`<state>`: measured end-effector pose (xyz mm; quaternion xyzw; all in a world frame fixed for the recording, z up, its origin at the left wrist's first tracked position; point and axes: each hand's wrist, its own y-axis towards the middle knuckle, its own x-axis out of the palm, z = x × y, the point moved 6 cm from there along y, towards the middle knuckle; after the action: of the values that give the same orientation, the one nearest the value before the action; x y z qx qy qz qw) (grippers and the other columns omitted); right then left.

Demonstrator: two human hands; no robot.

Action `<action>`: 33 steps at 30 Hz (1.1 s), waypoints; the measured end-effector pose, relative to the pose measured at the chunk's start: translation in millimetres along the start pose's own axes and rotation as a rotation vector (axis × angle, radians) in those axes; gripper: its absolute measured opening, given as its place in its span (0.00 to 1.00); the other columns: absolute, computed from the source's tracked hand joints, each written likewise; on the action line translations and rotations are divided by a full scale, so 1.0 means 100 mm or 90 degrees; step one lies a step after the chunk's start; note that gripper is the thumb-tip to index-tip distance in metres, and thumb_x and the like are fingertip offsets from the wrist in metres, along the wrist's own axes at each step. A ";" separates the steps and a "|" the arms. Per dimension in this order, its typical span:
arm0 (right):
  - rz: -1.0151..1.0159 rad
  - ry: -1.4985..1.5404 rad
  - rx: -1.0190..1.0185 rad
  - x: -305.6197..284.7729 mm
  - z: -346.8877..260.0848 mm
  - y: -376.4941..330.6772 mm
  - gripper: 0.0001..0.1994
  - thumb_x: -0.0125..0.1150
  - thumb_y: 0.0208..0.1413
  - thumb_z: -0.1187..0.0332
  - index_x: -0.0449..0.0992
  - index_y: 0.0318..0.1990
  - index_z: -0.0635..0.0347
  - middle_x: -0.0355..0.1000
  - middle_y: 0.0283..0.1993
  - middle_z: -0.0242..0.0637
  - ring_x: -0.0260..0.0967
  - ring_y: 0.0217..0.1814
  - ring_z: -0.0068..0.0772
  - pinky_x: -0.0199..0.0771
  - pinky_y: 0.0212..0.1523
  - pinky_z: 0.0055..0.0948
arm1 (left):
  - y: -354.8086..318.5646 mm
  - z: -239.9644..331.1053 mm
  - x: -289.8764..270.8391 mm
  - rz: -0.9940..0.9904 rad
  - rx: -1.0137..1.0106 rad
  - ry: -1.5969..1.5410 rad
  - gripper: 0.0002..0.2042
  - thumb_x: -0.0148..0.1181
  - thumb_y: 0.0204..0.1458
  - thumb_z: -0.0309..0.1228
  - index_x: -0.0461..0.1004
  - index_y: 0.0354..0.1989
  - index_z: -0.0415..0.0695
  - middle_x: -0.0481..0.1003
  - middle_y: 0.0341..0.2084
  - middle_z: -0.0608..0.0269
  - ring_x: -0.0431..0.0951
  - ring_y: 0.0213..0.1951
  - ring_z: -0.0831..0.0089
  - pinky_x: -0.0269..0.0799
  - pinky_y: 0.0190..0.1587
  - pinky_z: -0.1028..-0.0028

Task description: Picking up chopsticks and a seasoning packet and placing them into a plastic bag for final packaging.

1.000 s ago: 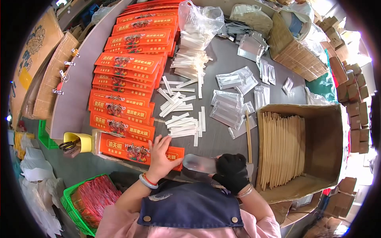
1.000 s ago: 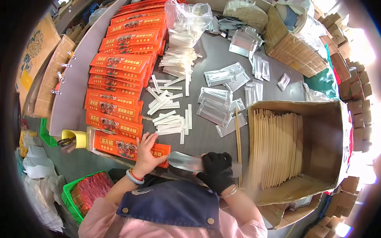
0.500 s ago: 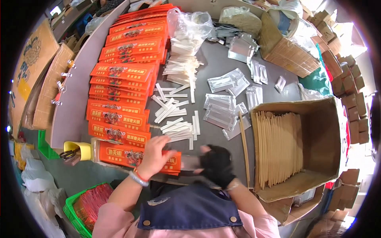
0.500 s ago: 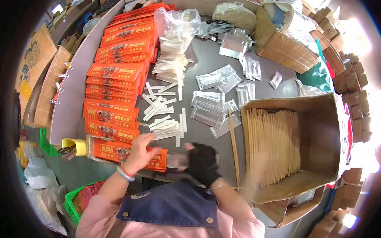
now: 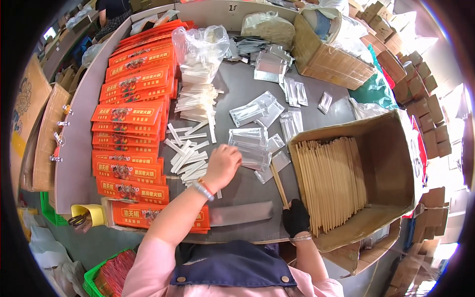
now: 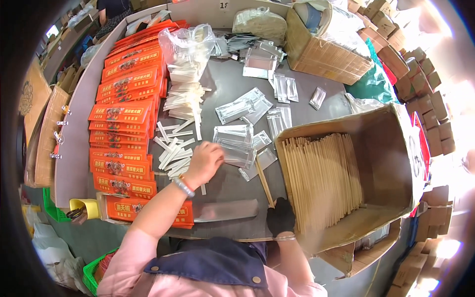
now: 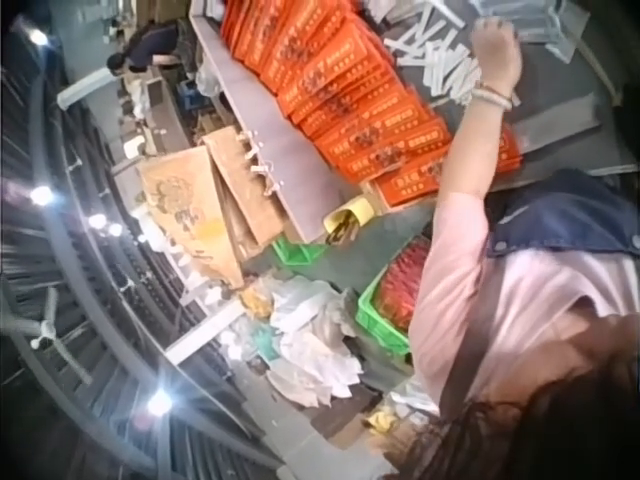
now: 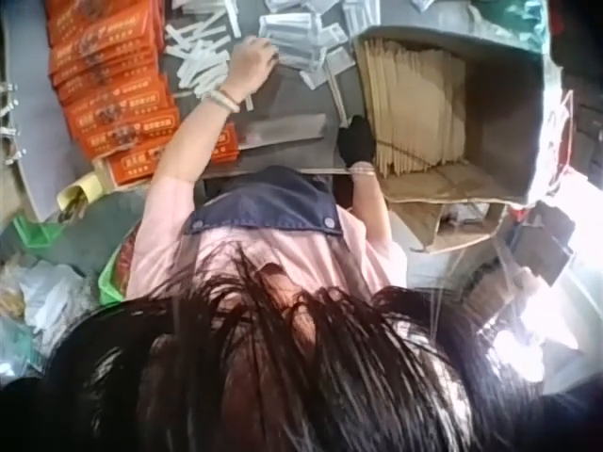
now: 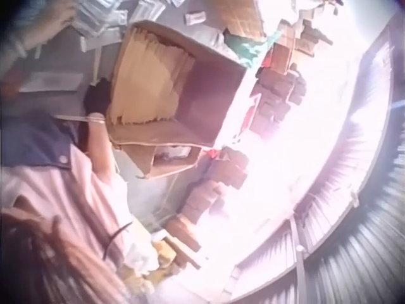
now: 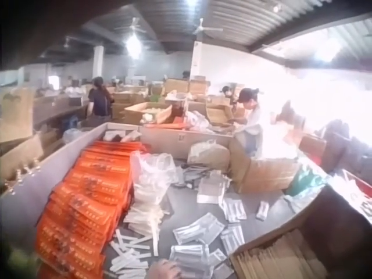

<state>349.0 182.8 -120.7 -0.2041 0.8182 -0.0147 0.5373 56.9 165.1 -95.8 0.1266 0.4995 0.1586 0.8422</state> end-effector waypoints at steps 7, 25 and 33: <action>0.083 0.456 0.131 -0.40 -0.18 -0.13 0.06 0.50 0.62 0.70 0.68 0.44 0.60 0.73 0.39 0.42 0.71 0.40 0.34 0.70 0.41 0.35 | 0.16 -0.14 0.19 -0.112 -0.057 0.049 0.18 0.74 0.35 0.33 0.77 0.37 0.49 0.72 0.38 0.68 0.70 0.45 0.62 0.66 0.47 0.62; -0.128 -0.067 -0.390 -0.41 -0.39 -0.03 0.14 0.63 0.54 0.65 0.80 0.49 0.44 0.69 0.28 0.40 0.70 0.30 0.46 0.69 0.29 0.39 | -1.30 0.38 -0.80 -0.150 -0.197 -0.056 0.29 0.77 0.30 0.38 0.79 0.46 0.47 0.72 0.42 0.63 0.70 0.47 0.59 0.65 0.52 0.60; -0.130 0.188 -0.606 0.30 -1.13 -0.15 0.14 0.66 0.49 0.68 0.79 0.45 0.55 0.74 0.36 0.45 0.73 0.40 0.48 0.74 0.41 0.42 | -1.38 0.56 -0.61 -0.155 -0.117 -0.055 0.34 0.78 0.28 0.36 0.75 0.50 0.42 0.72 0.47 0.62 0.68 0.51 0.58 0.63 0.56 0.60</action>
<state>243.6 136.8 -96.0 -0.5010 0.7774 0.2782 0.2593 98.4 12.0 -72.1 -0.0057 0.4577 0.0948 0.8840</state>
